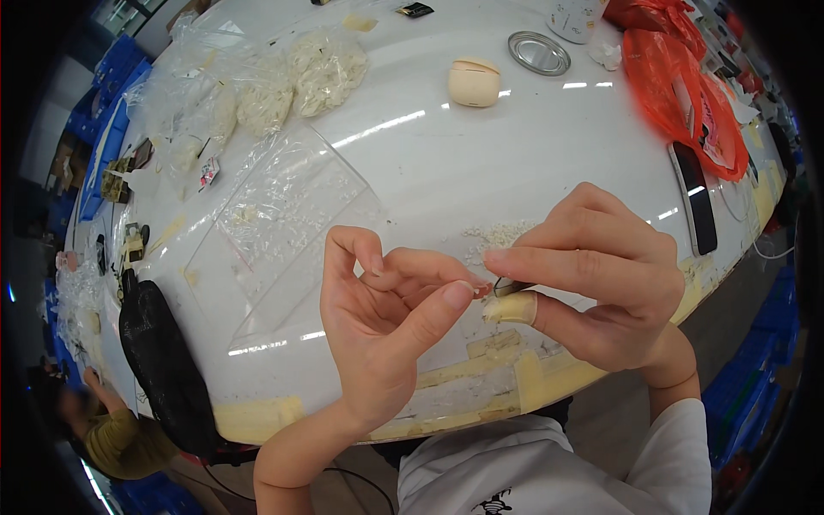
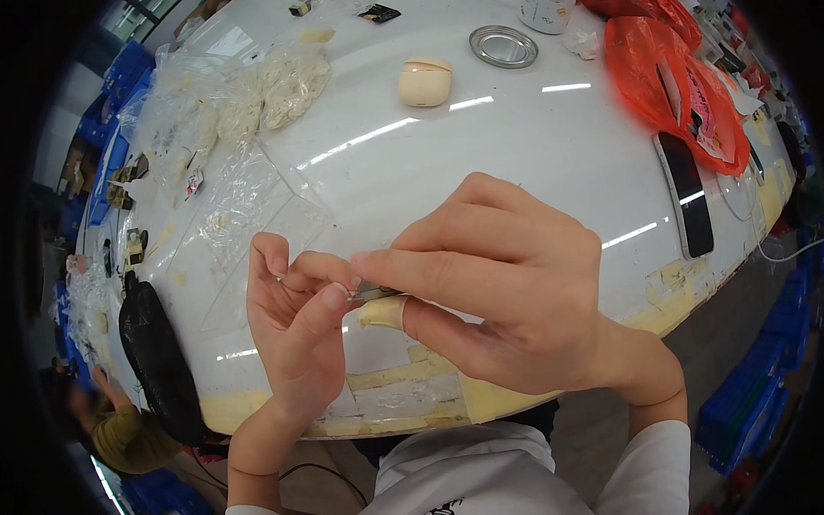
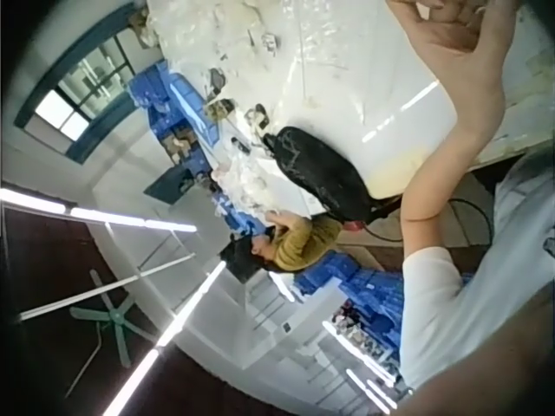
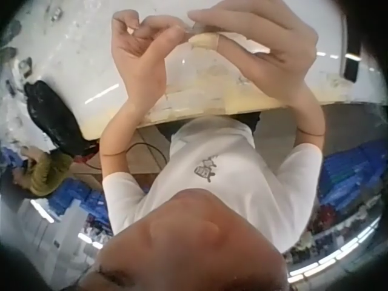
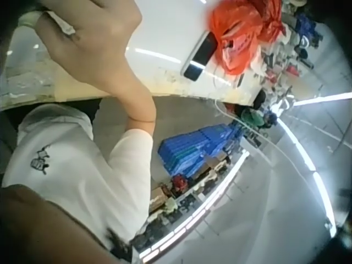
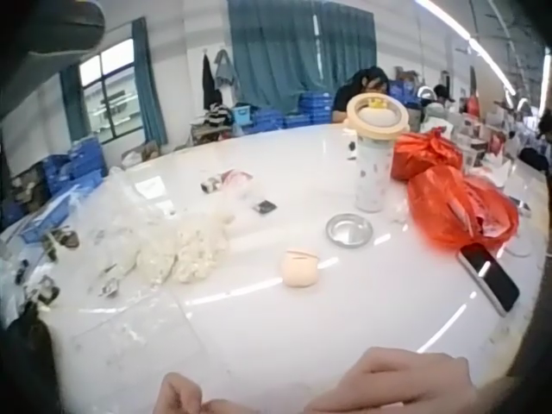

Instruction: Assembling small white plastic toy components using tweezers at a workshop table.

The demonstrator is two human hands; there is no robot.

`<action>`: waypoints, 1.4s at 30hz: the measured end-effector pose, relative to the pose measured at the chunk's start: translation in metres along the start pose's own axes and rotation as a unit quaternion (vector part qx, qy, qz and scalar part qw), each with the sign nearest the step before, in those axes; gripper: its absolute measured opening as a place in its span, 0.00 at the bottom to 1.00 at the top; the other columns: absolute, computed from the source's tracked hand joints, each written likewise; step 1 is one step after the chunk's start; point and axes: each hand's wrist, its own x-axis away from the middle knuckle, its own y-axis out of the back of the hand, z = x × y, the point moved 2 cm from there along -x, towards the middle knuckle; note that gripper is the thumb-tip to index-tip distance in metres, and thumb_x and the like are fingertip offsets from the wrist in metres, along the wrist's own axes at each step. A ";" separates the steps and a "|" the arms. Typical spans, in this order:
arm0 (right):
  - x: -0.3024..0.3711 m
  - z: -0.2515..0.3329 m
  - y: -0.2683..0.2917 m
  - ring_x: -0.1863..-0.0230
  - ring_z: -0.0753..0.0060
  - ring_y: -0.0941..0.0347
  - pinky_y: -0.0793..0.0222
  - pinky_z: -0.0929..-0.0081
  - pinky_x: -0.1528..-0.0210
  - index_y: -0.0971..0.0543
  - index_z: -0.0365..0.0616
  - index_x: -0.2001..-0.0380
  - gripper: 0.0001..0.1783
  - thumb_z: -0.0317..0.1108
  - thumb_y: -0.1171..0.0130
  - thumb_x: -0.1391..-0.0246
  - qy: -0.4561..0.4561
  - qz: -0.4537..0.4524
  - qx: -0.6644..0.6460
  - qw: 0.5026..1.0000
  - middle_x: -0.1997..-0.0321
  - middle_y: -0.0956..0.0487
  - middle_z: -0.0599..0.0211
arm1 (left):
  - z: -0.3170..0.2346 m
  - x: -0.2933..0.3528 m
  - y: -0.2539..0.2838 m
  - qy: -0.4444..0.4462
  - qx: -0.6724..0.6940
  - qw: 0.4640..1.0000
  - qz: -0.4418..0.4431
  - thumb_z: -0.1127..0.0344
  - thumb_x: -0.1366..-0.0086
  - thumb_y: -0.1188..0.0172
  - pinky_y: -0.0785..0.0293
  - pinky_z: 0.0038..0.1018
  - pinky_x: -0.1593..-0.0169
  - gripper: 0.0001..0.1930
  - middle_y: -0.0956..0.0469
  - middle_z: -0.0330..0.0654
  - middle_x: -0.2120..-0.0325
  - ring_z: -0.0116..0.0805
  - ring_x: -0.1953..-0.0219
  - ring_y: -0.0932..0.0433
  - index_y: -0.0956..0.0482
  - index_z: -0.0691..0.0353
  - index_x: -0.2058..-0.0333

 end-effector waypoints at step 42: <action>0.098 -0.010 -0.258 0.75 0.72 0.38 0.39 0.82 0.75 0.19 0.39 0.65 0.19 0.17 0.44 0.67 -0.035 0.255 0.038 0.966 0.70 0.25 0.67 | 0.001 0.158 0.253 -0.220 -0.741 0.621 0.133 0.79 0.56 0.41 0.33 0.20 0.75 0.10 0.26 0.40 0.70 0.30 0.75 0.32 0.21 0.65 0.71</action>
